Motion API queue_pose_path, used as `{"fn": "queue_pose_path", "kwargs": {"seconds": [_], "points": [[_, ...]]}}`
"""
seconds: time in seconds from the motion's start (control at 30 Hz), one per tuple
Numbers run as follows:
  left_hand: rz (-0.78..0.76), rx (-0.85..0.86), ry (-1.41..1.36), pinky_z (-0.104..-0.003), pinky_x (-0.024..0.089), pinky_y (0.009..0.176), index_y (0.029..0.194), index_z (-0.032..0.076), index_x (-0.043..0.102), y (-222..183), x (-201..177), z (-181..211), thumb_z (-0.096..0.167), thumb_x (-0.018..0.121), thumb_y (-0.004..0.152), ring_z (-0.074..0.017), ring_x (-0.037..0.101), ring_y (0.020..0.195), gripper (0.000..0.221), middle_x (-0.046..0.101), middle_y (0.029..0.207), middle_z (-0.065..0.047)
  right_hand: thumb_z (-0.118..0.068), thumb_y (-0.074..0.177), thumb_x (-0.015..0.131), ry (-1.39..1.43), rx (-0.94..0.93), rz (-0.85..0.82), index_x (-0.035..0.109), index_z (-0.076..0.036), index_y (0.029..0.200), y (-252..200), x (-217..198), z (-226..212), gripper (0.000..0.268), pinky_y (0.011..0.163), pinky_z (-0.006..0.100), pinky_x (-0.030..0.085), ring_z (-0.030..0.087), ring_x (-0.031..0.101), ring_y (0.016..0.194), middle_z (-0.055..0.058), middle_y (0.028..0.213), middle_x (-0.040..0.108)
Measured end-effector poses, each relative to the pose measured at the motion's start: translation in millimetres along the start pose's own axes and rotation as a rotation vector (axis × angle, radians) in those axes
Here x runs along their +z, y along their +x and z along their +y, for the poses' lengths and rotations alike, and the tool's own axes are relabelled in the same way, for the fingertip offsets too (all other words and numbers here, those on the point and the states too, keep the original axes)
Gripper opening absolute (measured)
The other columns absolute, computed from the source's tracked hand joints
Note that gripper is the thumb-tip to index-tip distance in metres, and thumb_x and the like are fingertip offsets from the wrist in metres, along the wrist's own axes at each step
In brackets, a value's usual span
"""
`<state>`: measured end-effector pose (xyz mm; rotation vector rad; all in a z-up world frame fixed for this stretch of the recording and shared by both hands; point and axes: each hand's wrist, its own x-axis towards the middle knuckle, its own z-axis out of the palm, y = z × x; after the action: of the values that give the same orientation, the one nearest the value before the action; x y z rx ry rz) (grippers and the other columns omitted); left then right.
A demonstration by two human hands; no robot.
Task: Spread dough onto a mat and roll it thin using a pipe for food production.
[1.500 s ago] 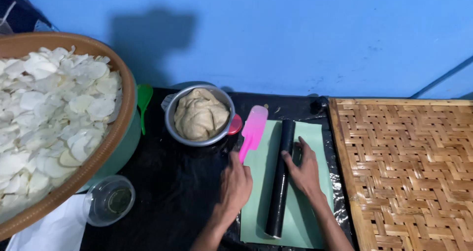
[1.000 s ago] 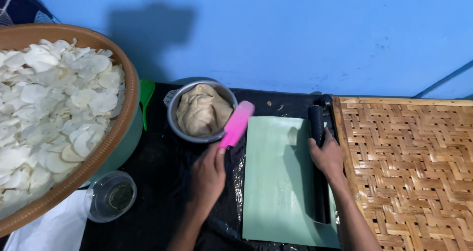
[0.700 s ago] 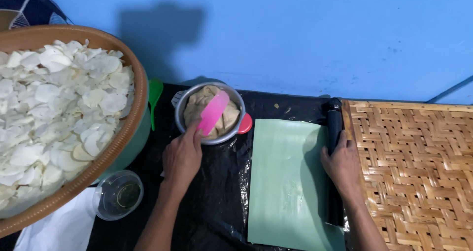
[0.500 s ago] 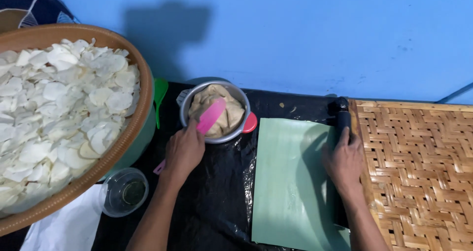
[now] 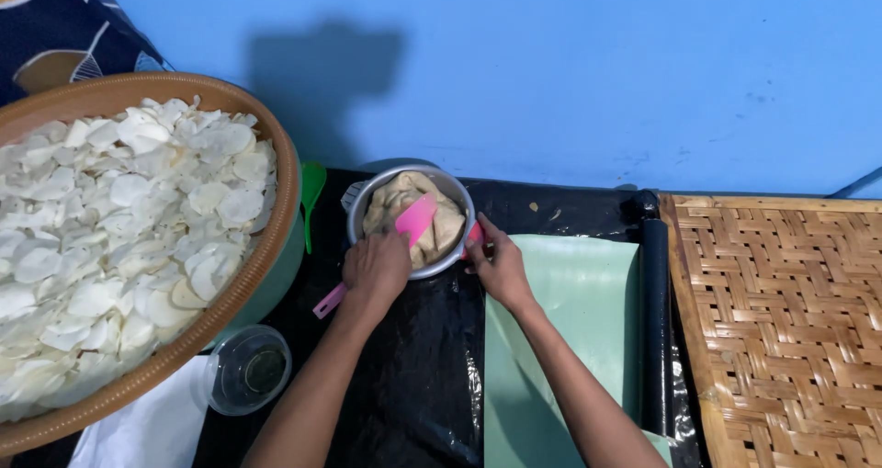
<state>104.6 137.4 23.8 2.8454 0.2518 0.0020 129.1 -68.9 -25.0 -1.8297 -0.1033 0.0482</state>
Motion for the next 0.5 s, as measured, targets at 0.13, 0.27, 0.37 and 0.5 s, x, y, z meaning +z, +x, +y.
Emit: {"fn": "queue_pose_path", "kwargs": {"seconds": [0.13,0.27,0.37,0.5], "points": [[-0.007,0.032,-0.055,-0.056,0.055,0.086,0.105,0.002,0.071,-6,-3,10,0.041,0.048,0.103,-0.0444,0.071,0.097,0.046,0.073,0.098,-0.026,-0.016,0.096,0.065,0.029,0.047,-0.049,0.048,-0.005,0.151,-8,-3,-7,0.059,0.063,0.029,0.061,0.017,0.075,0.075,0.018,0.107,0.074],[-0.057,0.040,-0.070,-0.056,0.055,0.087,0.098,0.003,0.076,-8,-14,20,0.042,0.048,0.103,-0.0452,0.071,0.096,0.048,0.073,0.097,-0.027,-0.012,0.097,0.064,0.173,-0.013,-0.061,0.048,-0.003,0.150,-6,-2,2,0.056,0.065,0.030,0.064,0.015,0.073,0.081,0.015,0.114,0.070],[-0.088,0.048,-0.087,-0.056,0.054,0.088,0.097,0.003,0.077,-10,-19,24,0.041,0.049,0.103,-0.0457,0.071,0.096,0.048,0.073,0.096,-0.027,-0.011,0.097,0.064,0.183,-0.003,-0.067,0.047,-0.003,0.151,-7,-1,-2,0.057,0.066,0.030,0.063,0.015,0.073,0.080,0.015,0.113,0.070],[-0.095,0.075,-0.095,-0.056,0.053,0.088,0.099,0.002,0.076,-7,-15,25,0.040,0.050,0.102,-0.0464,0.070,0.094,0.046,0.072,0.094,-0.029,-0.010,0.098,0.064,0.154,0.002,-0.057,0.048,-0.003,0.151,-9,-1,-2,0.056,0.066,0.030,0.063,0.015,0.072,0.080,0.015,0.112,0.070]]}}
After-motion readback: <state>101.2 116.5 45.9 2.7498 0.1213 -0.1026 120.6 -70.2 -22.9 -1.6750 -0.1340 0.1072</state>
